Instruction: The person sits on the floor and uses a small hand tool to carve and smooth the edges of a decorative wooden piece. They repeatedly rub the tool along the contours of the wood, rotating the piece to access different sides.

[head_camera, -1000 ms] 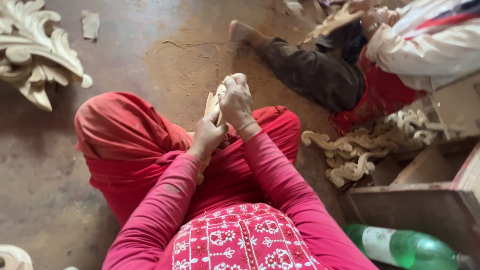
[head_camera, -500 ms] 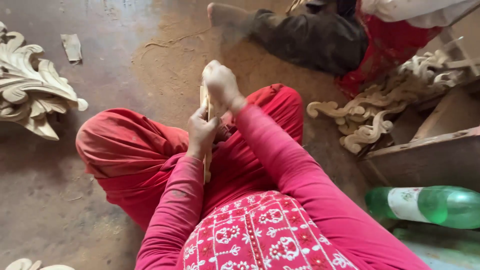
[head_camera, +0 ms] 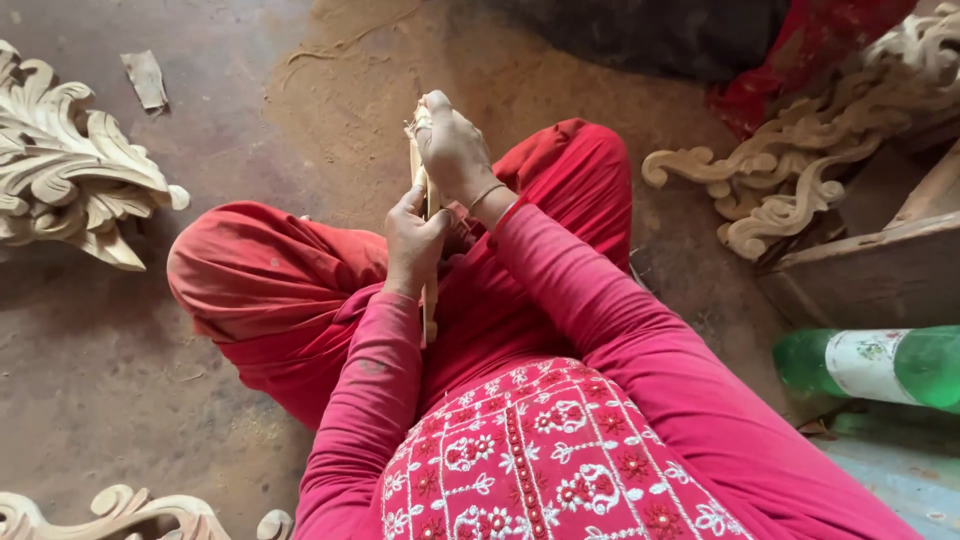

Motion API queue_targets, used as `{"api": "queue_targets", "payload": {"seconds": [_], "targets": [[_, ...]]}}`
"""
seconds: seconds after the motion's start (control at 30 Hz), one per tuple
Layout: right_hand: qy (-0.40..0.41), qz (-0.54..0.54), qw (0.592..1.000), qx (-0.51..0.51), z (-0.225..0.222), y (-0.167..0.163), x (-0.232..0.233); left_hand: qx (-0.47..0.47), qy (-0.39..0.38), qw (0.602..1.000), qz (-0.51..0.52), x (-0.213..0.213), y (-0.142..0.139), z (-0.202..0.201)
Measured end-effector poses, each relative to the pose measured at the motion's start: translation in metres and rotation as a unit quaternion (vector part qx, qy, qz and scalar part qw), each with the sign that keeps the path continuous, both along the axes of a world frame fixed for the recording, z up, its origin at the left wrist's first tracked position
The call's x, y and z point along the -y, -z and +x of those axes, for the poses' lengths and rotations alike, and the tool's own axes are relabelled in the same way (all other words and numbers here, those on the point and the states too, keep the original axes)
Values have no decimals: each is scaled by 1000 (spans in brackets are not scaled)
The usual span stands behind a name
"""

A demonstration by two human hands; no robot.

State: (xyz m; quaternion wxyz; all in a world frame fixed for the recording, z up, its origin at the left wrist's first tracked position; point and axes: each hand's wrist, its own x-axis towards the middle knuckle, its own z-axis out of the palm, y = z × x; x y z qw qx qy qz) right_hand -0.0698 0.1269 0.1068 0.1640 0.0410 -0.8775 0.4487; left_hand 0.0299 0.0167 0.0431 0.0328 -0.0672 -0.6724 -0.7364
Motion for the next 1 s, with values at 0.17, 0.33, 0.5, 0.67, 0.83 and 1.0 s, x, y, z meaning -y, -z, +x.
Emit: {"api": "queue_targets", "payload": {"seconds": [0.17,0.33,0.5,0.67,0.83,1.0], "targets": [[-34,70,965,252,-34,-22,-7,48,12,998,-39,-4,3,-4],[-31,115,986,119,-65,-14,2,54,25,996,68,5,1,-7],[-55,219,956,-187,-69,10,19,88,-22,956,279,50,14,-31],[-92,-513,821,235,-53,41,28,133,-104,916,364,80,26,-48],[-71,-542,767,336,-41,56,25,181,-128,893,391,71,8,-54],[-70,-523,793,303,-37,59,12,186,-151,916,321,49,-20,-78]]}}
